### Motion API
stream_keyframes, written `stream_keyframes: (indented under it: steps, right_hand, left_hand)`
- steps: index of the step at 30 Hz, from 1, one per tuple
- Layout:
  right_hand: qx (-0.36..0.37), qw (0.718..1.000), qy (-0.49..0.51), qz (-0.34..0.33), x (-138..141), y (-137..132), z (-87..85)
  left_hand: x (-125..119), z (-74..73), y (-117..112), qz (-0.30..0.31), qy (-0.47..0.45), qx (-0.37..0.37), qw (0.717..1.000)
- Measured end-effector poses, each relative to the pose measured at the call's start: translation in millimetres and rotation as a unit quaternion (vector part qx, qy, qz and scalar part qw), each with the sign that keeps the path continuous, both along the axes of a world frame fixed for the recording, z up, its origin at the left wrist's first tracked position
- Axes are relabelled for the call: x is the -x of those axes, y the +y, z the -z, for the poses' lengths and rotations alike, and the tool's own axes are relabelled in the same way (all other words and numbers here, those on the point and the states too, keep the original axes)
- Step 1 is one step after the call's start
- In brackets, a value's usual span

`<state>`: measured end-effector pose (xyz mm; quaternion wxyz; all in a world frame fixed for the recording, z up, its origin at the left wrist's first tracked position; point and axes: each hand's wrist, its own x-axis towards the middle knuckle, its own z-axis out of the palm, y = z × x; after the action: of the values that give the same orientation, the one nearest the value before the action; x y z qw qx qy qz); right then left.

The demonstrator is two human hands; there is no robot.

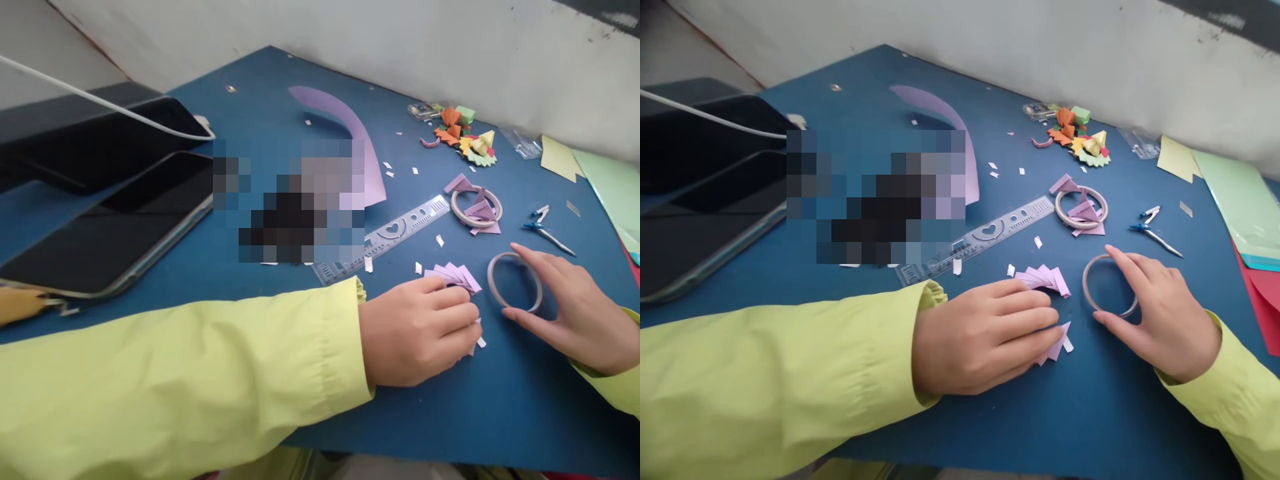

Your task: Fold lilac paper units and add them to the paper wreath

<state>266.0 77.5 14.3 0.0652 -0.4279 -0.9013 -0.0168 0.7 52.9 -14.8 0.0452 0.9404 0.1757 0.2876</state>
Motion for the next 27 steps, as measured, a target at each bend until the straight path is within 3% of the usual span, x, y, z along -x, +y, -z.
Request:
stream_keyframes:
  steps: [3, 6, 9, 11, 14, 18, 21, 27]
  right_hand:
    - [-0.042, 0.995, 0.087, -0.027, 11.0, -1.6, -4.9]
    - [-0.061, 0.980, 0.174, -0.073, 21.8, -10.9, -7.0]
    - [-0.040, 0.964, 0.218, -0.146, 33.8, -22.6, -1.5]
    - [-0.030, 0.960, 0.208, -0.185, 40.7, -28.3, 4.4]
    - [-0.032, 0.957, 0.200, -0.206, 45.1, -32.2, 10.9]
    - [-0.040, 0.942, 0.244, -0.228, 43.8, -35.9, 9.6]
    - [-0.023, 0.935, 0.263, -0.235, 44.7, -41.6, 5.6]
    - [0.023, 0.937, 0.262, -0.232, 41.2, -44.3, 1.2]
  left_hand:
    - [-0.9, -1.1, -1.8, -0.069, -0.052, 0.030, 0.996]
    - [-4.4, -6.5, -9.0, -0.113, -0.137, 0.170, 0.969]
    - [-9.2, -14.5, -23.1, -0.088, -0.214, 0.338, 0.912]
    - [-10.8, -18.2, -32.7, -0.050, -0.242, 0.372, 0.895]
    - [-10.6, -16.6, -39.7, -0.008, -0.195, 0.350, 0.916]
    - [-11.5, -3.3, -34.8, 0.055, -0.176, 0.242, 0.953]
    - [-13.4, 4.9, -29.5, 0.108, -0.196, 0.185, 0.957]
    - [-10.7, 2.8, -26.9, 0.131, -0.172, 0.201, 0.955]
